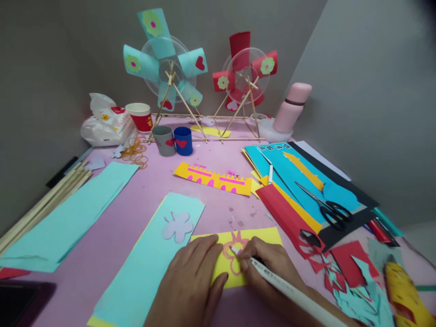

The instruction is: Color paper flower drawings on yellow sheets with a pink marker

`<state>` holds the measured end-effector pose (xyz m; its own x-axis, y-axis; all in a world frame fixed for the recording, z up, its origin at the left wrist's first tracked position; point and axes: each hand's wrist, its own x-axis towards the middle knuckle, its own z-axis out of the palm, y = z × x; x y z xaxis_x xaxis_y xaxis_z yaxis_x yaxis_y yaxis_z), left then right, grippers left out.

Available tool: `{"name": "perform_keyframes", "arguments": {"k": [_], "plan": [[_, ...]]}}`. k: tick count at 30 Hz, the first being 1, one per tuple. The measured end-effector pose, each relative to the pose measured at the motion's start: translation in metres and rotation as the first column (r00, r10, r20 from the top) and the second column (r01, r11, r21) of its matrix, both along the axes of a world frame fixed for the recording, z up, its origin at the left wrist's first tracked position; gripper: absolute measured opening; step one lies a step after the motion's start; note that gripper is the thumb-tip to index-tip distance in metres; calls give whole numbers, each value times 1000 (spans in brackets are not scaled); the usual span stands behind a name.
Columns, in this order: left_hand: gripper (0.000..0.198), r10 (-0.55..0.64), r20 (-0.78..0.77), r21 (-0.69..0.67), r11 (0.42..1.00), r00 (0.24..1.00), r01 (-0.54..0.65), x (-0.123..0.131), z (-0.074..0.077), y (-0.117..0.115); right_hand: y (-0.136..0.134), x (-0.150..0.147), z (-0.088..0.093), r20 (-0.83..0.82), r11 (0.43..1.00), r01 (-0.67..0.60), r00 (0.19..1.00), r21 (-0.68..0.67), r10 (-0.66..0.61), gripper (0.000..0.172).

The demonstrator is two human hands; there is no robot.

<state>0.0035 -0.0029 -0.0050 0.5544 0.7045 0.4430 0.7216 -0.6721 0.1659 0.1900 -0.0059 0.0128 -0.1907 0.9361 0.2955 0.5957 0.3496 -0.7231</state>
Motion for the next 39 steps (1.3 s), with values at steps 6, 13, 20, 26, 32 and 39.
{"name": "perform_keyframes", "arguments": {"k": [6, 13, 20, 26, 32, 39], "plan": [[28, -4, 7, 5, 1000, 1000, 4, 0, 0, 1, 2, -2, -1, 54, 997, -38, 998, 61, 34, 19], [28, -7, -8, 13, 1000, 1000, 7, 0, 1, 0, 2, -1, 3, 42, 998, -64, 997, 5, 64, 17], [28, 6, -16, -5, 1000, 1000, -6, -1, 0, -1, 0, -1, 6, -35, 998, 18, 999, -59, -20, 16], [29, 10, -3, -1, 1000, 1000, -10, 0, 0, -1, 0, -6, -9, -21, 995, 101, 995, 22, -101, 15], [28, -2, 5, 19, 1000, 1000, 2, 0, 2, 0, 1, -4, -8, 29, 998, 12, 1000, 54, -13, 15], [27, 2, 20, 1, 1000, 1000, -2, 0, 1, -1, 2, -3, -5, 38, 996, -61, 998, 66, 59, 16]]}}
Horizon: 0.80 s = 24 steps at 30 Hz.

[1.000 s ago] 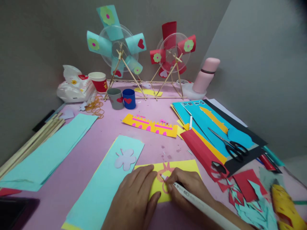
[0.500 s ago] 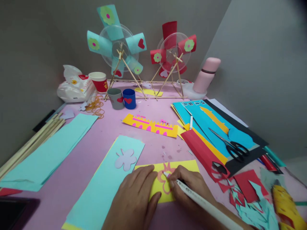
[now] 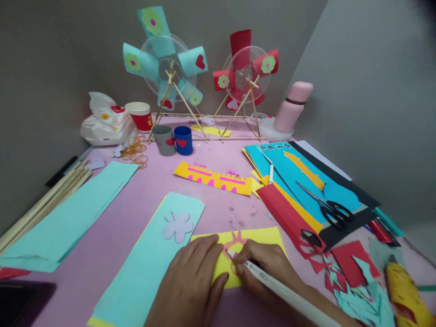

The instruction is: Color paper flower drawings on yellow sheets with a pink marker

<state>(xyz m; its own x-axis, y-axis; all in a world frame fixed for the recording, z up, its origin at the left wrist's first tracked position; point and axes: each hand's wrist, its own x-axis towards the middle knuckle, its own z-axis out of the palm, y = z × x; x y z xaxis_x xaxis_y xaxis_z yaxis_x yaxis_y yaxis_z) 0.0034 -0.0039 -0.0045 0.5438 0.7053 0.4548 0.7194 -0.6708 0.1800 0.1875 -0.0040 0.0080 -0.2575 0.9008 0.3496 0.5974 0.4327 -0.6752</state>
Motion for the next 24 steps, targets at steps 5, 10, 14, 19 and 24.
{"name": "perform_keyframes", "arguments": {"k": [5, 10, 14, 19, 24], "plan": [[28, -3, 0, -12, 1000, 1000, 3, -1, 0, -1, -1, 1, 2, -40, 999, -15, 999, -49, 13, 16], [28, -3, -13, -1, 1000, 1000, 3, -1, 0, 0, -2, 4, 12, -49, 990, -27, 999, -141, 20, 16], [28, -5, -27, 2, 1000, 1000, 5, -1, 0, 1, -4, 6, 14, -69, 989, -20, 998, -149, 9, 18], [28, 0, -19, -20, 1000, 1000, -1, -1, 0, 0, -7, 7, 9, -157, 966, 132, 973, -224, -169, 14], [30, -10, -43, -38, 999, 999, 9, -2, -1, 1, -8, 7, 4, -145, 938, 169, 965, -302, -220, 9]]}}
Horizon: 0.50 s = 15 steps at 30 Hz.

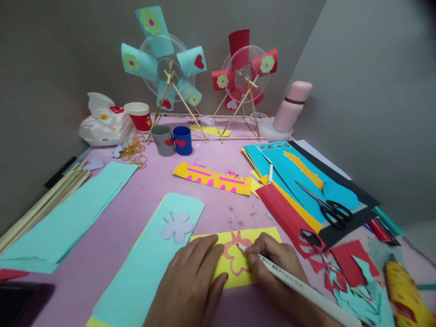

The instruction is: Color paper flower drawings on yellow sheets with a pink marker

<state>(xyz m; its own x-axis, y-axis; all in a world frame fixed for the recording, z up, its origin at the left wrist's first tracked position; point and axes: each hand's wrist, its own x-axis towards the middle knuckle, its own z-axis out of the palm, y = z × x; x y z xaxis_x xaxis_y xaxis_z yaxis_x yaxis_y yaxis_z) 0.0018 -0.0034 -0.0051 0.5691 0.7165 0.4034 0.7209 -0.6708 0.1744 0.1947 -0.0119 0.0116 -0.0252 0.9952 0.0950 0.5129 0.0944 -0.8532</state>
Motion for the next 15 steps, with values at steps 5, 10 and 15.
{"name": "perform_keyframes", "arguments": {"k": [5, 10, 15], "plan": [[30, -5, 2, -1, 1000, 1000, 5, 0, 0, 1, 1, -2, 0, 64, 1000, 0, 998, 27, -1, 12], [30, -7, 0, 10, 1000, 1000, 7, 0, 0, -1, 4, -3, 3, 158, 990, -33, 987, 138, 11, 17], [29, -8, 5, 9, 1000, 1000, 8, 0, -1, -1, 5, -5, 2, 144, 980, -106, 986, 169, 82, 15]]}}
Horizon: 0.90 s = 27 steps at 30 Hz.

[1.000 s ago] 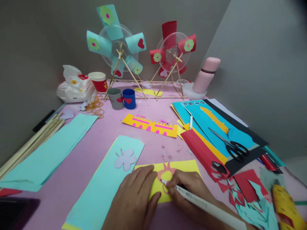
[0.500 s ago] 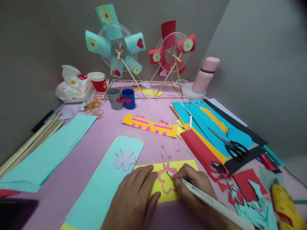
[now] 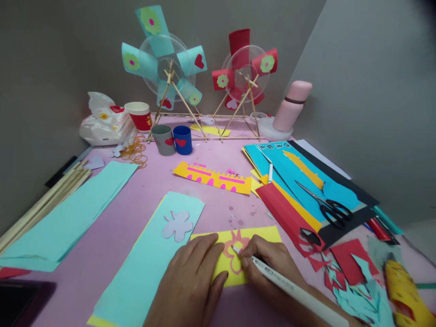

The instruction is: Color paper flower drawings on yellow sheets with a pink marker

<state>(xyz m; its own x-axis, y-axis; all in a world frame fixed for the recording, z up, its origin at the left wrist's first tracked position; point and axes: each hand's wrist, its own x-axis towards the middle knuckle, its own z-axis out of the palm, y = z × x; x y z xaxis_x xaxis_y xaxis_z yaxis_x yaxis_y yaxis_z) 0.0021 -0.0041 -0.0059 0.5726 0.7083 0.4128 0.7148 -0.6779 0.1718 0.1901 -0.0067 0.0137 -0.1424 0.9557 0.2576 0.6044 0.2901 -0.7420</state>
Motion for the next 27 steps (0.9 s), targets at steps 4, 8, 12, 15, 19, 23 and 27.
{"name": "perform_keyframes", "arguments": {"k": [4, 8, 12, 15, 19, 23, 27], "plan": [[30, 0, 0, -4, 1000, 1000, 0, 1, 0, 1, 0, 0, 0, -16, 999, -38, 999, 5, 38, 15], [30, 1, 5, -10, 1000, 1000, -1, 1, 1, 1, 1, 1, 3, -3, 997, -67, 998, -30, 67, 16], [30, -6, 10, -7, 1000, 1000, 6, 1, 1, 1, 1, 1, 4, 1, 997, -74, 997, -23, 74, 16], [29, -6, 13, -3, 1000, 1000, 6, 1, 1, 1, 1, 2, 4, -2, 996, -90, 996, -9, 90, 16], [29, -6, 3, -1, 1000, 1000, 6, 1, 0, 1, 0, 2, 5, -23, 996, -89, 996, -31, 89, 17], [30, 7, -3, 2, 1000, 1000, -7, 1, 0, 1, -2, 3, 6, -39, 995, -77, 996, -55, 75, 18], [29, 2, 4, 2, 1000, 1000, -2, 1, 0, 1, -4, 4, 4, -73, 997, -65, 995, -46, 62, 16]]}}
